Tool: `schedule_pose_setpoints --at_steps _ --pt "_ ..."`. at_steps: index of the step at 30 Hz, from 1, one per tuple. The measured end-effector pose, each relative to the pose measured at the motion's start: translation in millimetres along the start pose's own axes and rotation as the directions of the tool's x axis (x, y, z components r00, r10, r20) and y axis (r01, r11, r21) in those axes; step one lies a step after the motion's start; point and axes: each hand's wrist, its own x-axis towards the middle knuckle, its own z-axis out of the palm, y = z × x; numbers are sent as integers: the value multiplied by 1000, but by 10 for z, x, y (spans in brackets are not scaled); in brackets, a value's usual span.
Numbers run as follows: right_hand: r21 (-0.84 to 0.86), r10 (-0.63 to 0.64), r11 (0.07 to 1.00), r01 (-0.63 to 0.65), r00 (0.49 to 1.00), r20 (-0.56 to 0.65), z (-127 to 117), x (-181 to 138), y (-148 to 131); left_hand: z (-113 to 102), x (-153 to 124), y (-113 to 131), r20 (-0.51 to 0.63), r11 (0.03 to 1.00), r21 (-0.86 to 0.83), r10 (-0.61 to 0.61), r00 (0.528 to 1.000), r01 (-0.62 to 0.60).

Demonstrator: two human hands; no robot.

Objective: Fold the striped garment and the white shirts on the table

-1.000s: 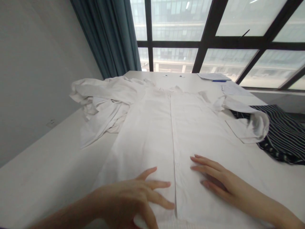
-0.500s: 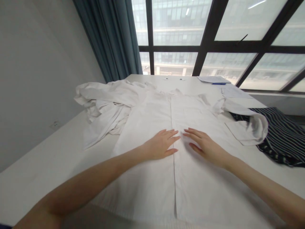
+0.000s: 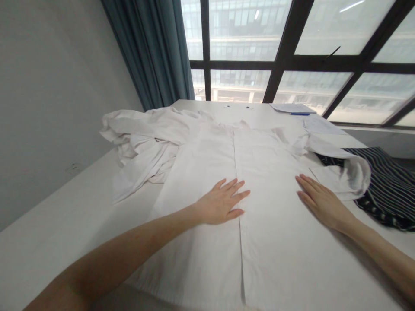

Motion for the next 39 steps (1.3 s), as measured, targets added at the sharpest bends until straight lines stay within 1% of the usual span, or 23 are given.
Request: schedule_pose_setpoints --at_steps 2,3,5,7,9,11,13,15,17,20,24,27,30,35,37,39 --pt "-55 32 998 -32 999 -8 -1 -7 129 11 1 0 3 1000 2 1 1000 -1" --pt "-86 37 996 -38 999 -15 -13 14 138 14 1 1 2 1000 4 2 1000 -2" --pt "-124 10 992 -14 999 -36 -47 114 38 17 2 3 1 1000 8 2 1000 -2" --pt "-103 -77 992 72 996 -50 -71 282 -200 17 3 5 1 1000 14 0 1000 0" --pt "-15 -184 983 184 983 -19 -64 489 -517 15 5 7 -3 1000 18 0 1000 0" --pt "81 -284 956 282 959 14 -27 701 -833 15 5 7 -15 1000 22 4 1000 -4" --pt "138 -321 939 314 947 26 28 892 -1070 15 4 7 -25 1000 25 6 1000 -6" --pt "167 -301 943 289 952 49 86 1047 -1173 16 1 6 -26 1000 24 6 1000 -5" --pt "161 -244 960 229 966 84 136 1162 -1125 18 -3 4 -22 1000 19 5 1000 -5" --pt "98 -125 989 113 984 123 189 1263 -828 20 -8 1 -22 1000 15 5 1000 -4" --pt "14 34 999 -36 996 84 226 1303 -315 22 -10 -1 -24 1000 14 5 1000 -5" --pt "-1 84 996 -84 995 52 245 1300 -83 21 -10 -3 -21 1000 14 3 1000 -2" --pt "4 87 996 -87 996 23 263 1286 -20 19 -10 -6 -33 1000 4 2 999 -2" --pt "28 84 996 -83 996 -18 256 1266 -37 19 -12 3 -37 999 -33 -7 999 6" --pt "36 79 996 -78 996 -30 245 1262 -38 25 -5 -6 -43 998 -42 -47 998 45" --pt "41 76 996 -74 996 -41 236 1259 -37 29 11 -55 -45 993 -31 -114 992 113"
